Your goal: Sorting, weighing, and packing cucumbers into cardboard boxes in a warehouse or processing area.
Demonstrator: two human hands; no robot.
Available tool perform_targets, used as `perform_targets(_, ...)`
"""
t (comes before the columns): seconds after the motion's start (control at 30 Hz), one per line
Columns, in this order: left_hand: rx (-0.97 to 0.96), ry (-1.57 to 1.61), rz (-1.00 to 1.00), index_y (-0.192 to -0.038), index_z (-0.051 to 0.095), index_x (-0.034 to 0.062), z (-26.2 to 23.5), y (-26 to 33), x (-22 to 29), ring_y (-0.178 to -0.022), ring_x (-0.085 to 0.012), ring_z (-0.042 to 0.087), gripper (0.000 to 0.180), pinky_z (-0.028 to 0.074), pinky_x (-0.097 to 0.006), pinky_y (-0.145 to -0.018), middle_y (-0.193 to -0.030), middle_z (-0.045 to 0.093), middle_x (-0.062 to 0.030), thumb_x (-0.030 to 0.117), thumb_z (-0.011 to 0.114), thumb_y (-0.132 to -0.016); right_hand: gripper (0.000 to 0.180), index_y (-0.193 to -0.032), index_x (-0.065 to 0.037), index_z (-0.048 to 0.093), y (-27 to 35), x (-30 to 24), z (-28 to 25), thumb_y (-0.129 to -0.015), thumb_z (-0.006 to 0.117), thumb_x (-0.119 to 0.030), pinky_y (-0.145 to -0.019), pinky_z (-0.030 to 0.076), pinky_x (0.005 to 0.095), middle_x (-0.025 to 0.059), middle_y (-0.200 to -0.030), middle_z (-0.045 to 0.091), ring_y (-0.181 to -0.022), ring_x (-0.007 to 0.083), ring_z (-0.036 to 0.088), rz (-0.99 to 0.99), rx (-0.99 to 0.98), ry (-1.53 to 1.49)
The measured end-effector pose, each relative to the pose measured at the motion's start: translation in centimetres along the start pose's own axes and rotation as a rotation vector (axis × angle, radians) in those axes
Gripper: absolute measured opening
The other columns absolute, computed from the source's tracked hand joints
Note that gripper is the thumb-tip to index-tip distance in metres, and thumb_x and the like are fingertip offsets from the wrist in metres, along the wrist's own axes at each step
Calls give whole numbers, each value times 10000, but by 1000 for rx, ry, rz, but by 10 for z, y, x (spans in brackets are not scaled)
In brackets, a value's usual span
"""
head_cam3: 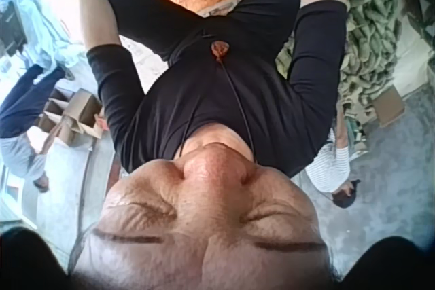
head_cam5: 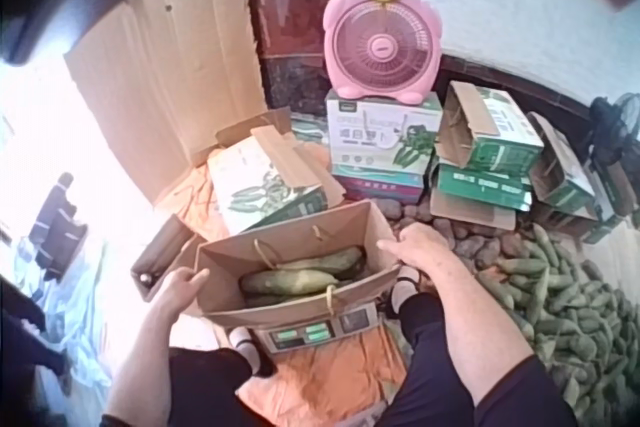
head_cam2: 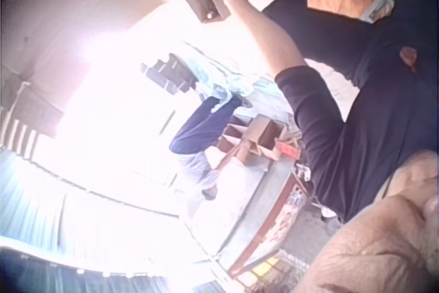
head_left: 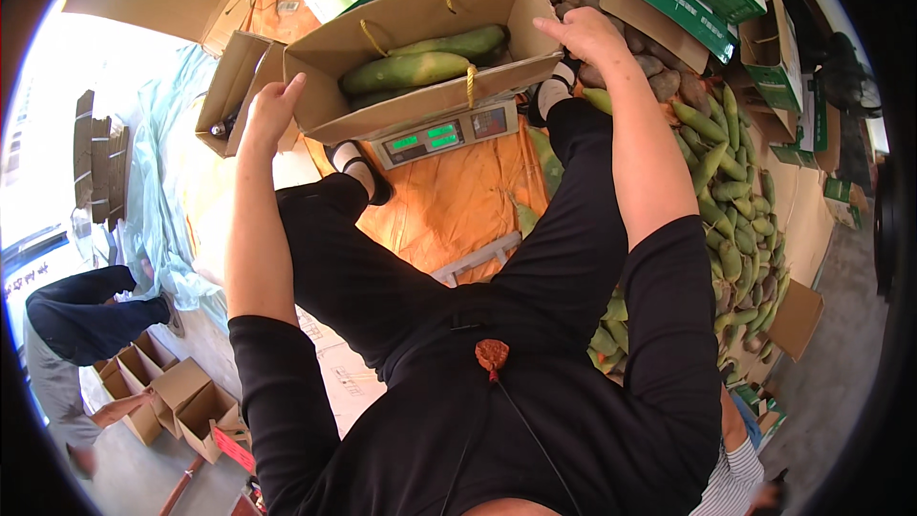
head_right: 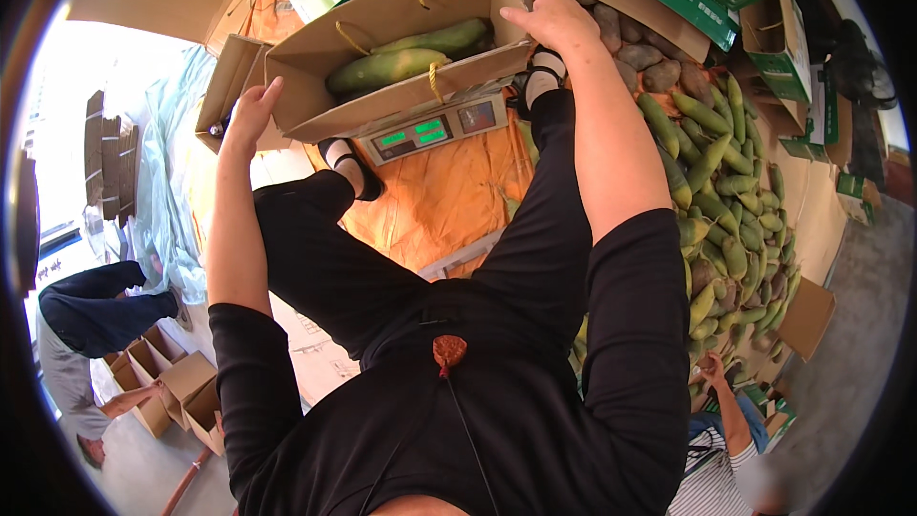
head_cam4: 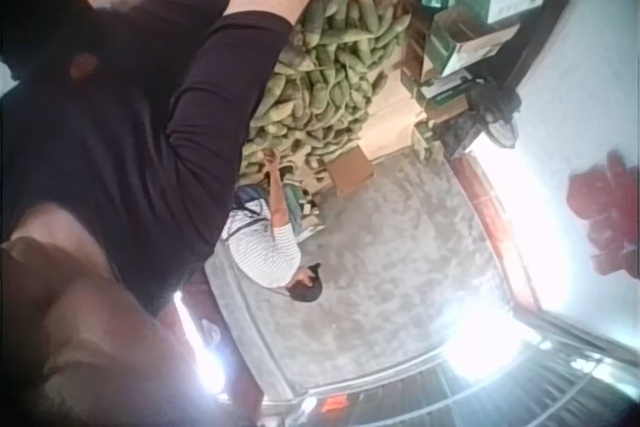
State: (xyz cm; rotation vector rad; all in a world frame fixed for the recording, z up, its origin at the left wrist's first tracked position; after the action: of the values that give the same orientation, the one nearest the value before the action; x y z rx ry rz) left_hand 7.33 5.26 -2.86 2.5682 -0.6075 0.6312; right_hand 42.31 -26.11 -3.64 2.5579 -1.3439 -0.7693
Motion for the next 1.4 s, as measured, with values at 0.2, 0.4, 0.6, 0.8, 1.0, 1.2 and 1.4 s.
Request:
perform_targets(0.2,-85,-65,-74,-913,629,-57,5,4,3,-820,-227,586,578,454,-379,-754,-857,621,-151,513,606,-818,635,-932,-31,696,-4,3,5,-752,548,-621,-791,480,394,147,-957,669,-919,288,634,34,-49,13)
perform_targets(0.4,-109,-69,-70,-896,641,-61,12,-1,-9,-811,-249,608,575,463,-381,-751,-845,637,-172,507,617,-812,590,-976,-53,685,-7,2,7,-754,577,-589,-808,478,394,132,-988,668,-940,278,632,55,-58,13)
perform_targets(0.6,-167,-162,-64,-946,650,-72,19,-1,-9,-916,-333,636,568,475,-403,-808,-914,651,-243,476,619,-803,483,-1030,-94,670,-8,2,9,-788,575,-501,-840,474,405,129,-1054,652,-992,284,614,81,-41,50)
perform_targets(0.8,-181,-321,-7,-770,652,-78,21,-4,1,-657,-312,662,482,502,-409,-688,-599,616,-200,398,590,-815,486,-954,-59,679,-11,-4,5,-792,554,-500,-840,473,425,175,-997,648,-961,333,611,-77,-8,79)
perform_targets(1.0,-191,-306,46,-780,639,-90,22,-17,-18,-604,-293,657,501,496,-387,-628,-599,611,-211,403,572,-835,354,-843,-88,635,22,3,-44,-850,601,-440,-551,425,247,-13,-750,608,-645,77,552,-66,108,-688)
perform_targets(1.2,-191,-175,11,-822,633,-113,18,-18,-29,-616,-247,621,505,475,-363,-584,-682,625,-171,391,601,-832,200,-846,-39,558,71,54,-104,-909,547,-229,-653,480,307,107,-875,603,-824,166,579,-30,179,-710)
perform_targets(1.4,-209,-194,-5,-895,633,-100,30,-11,-12,-644,-217,600,511,477,-345,-581,-749,629,-160,407,597,-843,266,-820,-40,627,109,238,23,-816,650,-305,-652,476,337,92,-707,608,-658,193,579,159,182,-426)
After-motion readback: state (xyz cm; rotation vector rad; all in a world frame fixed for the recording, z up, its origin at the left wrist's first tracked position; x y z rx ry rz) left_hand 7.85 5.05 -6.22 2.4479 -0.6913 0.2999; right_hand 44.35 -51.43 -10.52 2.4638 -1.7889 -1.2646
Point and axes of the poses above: each hand's wrist, its own y-axis away from the middle knuckle, its own z-axis out of the palm, x = y × z, the point moved 10 cm from there along -y, towards the middle knuckle
